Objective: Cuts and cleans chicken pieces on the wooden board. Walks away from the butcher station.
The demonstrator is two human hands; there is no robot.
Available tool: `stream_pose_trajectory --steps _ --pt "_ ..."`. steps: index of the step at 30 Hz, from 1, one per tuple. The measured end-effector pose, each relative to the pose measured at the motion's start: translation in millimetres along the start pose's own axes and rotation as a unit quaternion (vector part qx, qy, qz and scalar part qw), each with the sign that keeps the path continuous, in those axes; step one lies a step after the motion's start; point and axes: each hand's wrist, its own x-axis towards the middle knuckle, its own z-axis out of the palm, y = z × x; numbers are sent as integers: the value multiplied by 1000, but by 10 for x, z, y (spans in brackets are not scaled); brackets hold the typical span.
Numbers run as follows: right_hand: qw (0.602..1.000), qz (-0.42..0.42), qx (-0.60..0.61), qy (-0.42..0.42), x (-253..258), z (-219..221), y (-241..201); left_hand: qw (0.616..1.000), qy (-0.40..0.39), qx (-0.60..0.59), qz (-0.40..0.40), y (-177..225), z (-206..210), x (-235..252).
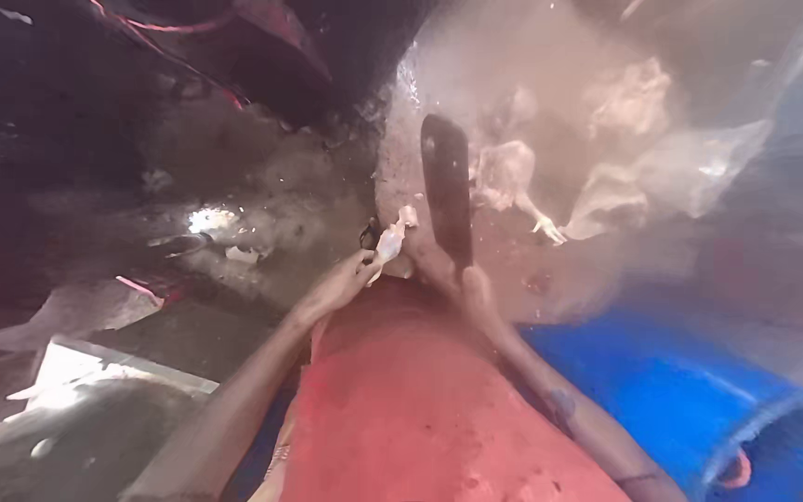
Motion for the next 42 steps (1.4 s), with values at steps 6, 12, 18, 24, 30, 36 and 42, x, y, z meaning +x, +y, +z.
stream_pose_trajectory --steps 6,12,18,24,30,36,42 --pt "989 116 -32 -89 101 -250 162 994 -15 87 58 271 -333 -64" --pt "990 -79 97 67 22 -351 -574 938 64 314 133 360 -200 529" --pt "984 75 -149 -68 117 -169 175 946 47 302 107 384 -215 441" --pt "993 -98 59 20 -112 -235 -425 961 6 250 115 152 -264 398" --pt "982 69 -130 -120 33 -130 132 968 21 222 113 339 -305 143" --pt "1000 -28 14 -4 -201 -255 -319 979 26 168 115 286 -110 197" --pt "977 94 -134 -135 -82 -272 98 979 27 169 115 145 -137 210"
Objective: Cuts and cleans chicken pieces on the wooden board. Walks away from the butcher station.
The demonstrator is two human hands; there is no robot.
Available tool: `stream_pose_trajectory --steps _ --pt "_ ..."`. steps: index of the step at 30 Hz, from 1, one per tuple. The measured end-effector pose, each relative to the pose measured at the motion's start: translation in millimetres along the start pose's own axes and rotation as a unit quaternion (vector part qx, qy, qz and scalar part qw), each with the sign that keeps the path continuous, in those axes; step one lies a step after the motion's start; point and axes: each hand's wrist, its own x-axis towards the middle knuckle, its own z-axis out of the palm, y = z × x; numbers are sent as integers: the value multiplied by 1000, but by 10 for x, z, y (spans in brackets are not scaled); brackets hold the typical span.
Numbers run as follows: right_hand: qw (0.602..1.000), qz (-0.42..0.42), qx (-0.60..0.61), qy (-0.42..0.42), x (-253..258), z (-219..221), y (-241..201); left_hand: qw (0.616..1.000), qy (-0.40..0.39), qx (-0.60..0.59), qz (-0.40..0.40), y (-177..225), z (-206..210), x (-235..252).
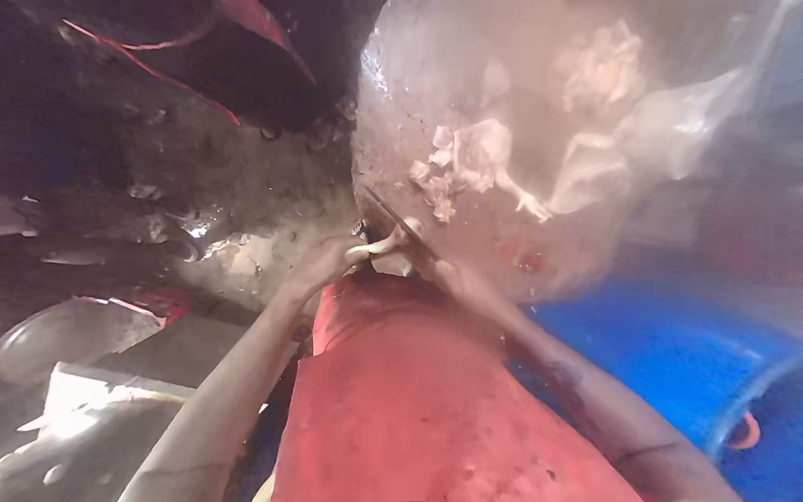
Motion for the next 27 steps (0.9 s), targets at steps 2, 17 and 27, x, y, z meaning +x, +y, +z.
stream_pose_trajectory --steps 2,17,27 --pt "1000 30 -10 0 62 -27 83 1000 13 1 5 -16 -1 -11" --pt "995 18 88 36 -135 -24 32 987 30 -155 -31 34 79 -4" --pt "998 -15 54 -25 67 45 39 980 160 -90 -78 165 148 248"
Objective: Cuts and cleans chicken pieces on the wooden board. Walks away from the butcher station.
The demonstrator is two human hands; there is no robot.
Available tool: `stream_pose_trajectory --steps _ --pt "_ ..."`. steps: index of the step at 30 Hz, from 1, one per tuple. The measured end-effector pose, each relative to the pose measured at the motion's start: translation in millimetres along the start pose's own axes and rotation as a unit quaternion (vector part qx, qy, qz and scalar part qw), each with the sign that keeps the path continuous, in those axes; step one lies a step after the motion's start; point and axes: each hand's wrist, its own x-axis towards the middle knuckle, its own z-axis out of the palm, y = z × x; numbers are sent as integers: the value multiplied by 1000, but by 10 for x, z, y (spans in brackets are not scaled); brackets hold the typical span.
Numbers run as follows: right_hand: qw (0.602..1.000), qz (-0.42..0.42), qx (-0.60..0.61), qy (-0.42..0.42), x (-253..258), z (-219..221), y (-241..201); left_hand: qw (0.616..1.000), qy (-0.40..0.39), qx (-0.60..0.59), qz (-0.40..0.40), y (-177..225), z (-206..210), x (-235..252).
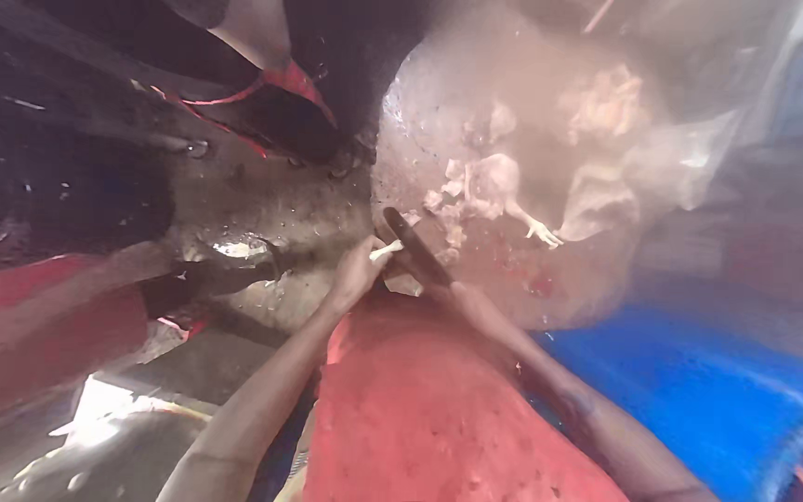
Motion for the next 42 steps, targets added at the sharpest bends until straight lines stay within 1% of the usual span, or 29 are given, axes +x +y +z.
stream_pose_trajectory --steps 2,3,4,5,7,8,9,11,13,14,15,17,18,20,21,22,24,25,27,30,32,33,34,35,36,37,38,40,42 --pt "999 16 42 24 23 -81 77 995 52 -34 75 94 -150 -78" --pt "997 35 58 45 -54 -80 72 991 73 -57 100 127 -197 -170" --pt "994 55 57 70 -113 -101 24 987 88 -79 109 152 -229 -209" --pt "993 63 38 95 -115 -183 -102 986 99 -95 99 164 -247 -149" --pt "989 42 -2 140 -121 -310 -413 988 91 -117 37 99 -210 49" --pt "986 10 3 168 -146 -329 -559 989 82 -124 0 67 -183 127" --pt "978 -45 23 202 -165 -314 -657 988 84 -125 -25 43 -159 186" --pt "953 -165 94 237 -267 -236 -800 988 96 -112 -47 29 -88 199" --pt "933 -240 115 241 -343 -114 -833 990 103 -91 -38 16 -21 168" --pt "928 -266 102 241 -317 -64 -796 990 108 -82 -26 31 -12 169" --pt "931 -272 79 232 -276 -31 -736 990 118 -70 -14 45 -1 163" --pt "952 -233 4 200 -155 50 -527 990 132 -42 3 45 24 111" --pt "967 -189 -34 169 -75 90 -389 991 129 -28 7 43 24 82" --pt "994 -39 -76 72 106 72 -224 993 115 -11 24 26 10 97" --pt "996 14 -76 37 163 34 -194 994 105 -18 25 12 -6 102" --pt "996 43 -71 23 137 0 -215 995 85 -39 13 9 -32 80" --pt "996 36 -78 38 70 -64 -356 989 43 -139 -37 17 -138 104" --pt "996 23 -74 50 -39 -24 -424 976 17 -207 -69 -20 -135 75" --pt "993 -42 -58 90 -108 -71 -593 940 -2 -324 -108 -50 -168 221" --pt "973 -167 -29 154 -252 -27 -721 908 -31 -395 -136 -118 -175 292" --pt "962 -210 -27 171 -242 -15 -701 896 -40 -420 -142 -127 -172 317" --pt "965 -205 -32 159 -220 -2 -652 891 -41 -427 -148 -122 -171 307" --pt "975 -178 -43 129 -175 17 -577 888 -38 -432 -151 -130 -168 297" --pt "986 -131 -60 90 -114 35 -493 888 -37 -432 -153 -145 -161 296" --pt "994 -65 -70 47 -31 43 -420 891 -41 -427 -152 -149 -148 307" --pt "997 -3 -75 14 46 40 -367 896 -44 -415 -151 -145 -133 309" --pt "996 40 -78 -5 73 41 -347 901 -46 -404 -150 -142 -125 275" --pt "995 61 -77 -9 95 13 -360 912 -43 -385 -133 -172 -167 207" --pt "998 40 -52 13 -15 95 -314 915 -39 -384 -116 -270 -217 19"
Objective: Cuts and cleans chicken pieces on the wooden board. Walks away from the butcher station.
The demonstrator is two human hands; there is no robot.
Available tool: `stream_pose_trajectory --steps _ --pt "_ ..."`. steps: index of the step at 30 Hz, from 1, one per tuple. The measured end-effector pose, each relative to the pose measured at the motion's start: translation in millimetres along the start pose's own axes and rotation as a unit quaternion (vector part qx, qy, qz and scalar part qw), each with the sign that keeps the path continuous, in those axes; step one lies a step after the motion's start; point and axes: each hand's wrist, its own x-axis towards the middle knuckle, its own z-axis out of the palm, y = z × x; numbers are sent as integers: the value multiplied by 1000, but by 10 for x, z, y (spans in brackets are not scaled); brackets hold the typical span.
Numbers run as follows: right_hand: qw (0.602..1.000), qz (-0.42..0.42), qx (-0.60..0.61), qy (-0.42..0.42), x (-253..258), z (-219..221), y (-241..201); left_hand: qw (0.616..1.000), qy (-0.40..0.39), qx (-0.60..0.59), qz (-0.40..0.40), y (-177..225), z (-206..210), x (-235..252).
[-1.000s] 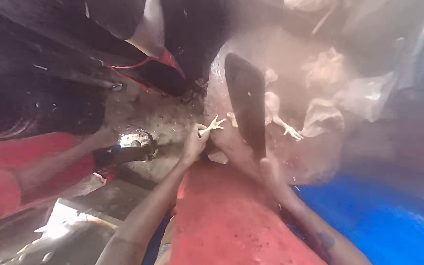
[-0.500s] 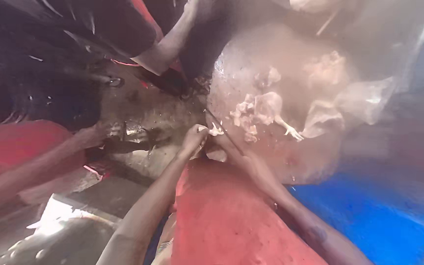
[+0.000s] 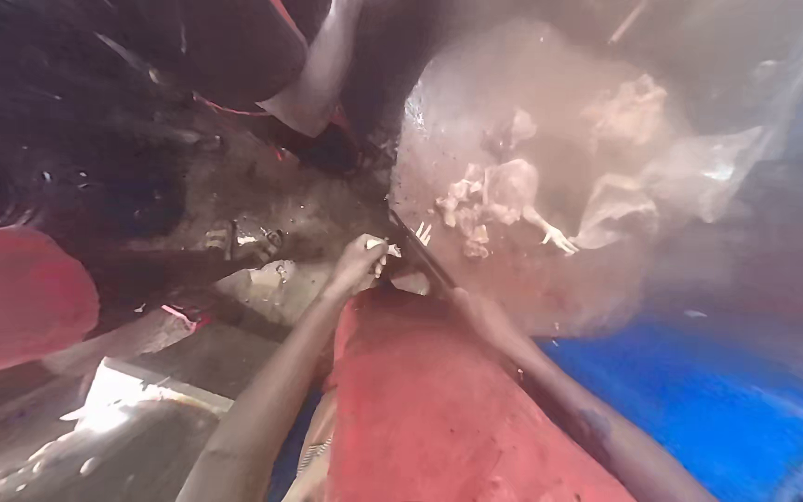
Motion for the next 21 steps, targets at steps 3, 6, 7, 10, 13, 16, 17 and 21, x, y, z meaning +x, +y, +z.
stream_pose_trajectory --steps 3,6,7,10,13,16,17,21 --pt "992 -61 79 83 -175 -44 87 994 -58 -54 77 196 -55 -153" --pt "970 -69 148 179 -399 -9 289 969 -127 182 104 507 212 -190" --pt "966 -58 151 200 -437 2 381 935 -111 320 107 554 364 -116" --pt "971 7 102 216 -557 -64 572 838 -74 519 152 625 603 266" --pt "985 26 98 138 -737 -88 808 864 -8 460 204 1400 458 482" --pt "997 74 22 0 -836 -77 998 843 49 483 231 2005 566 777" --pt "995 97 -19 -30 -832 -91 1002 825 20 510 245 2084 756 838" --pt "995 49 -82 -2 -783 -220 790 710 -130 617 312 1976 1897 888"
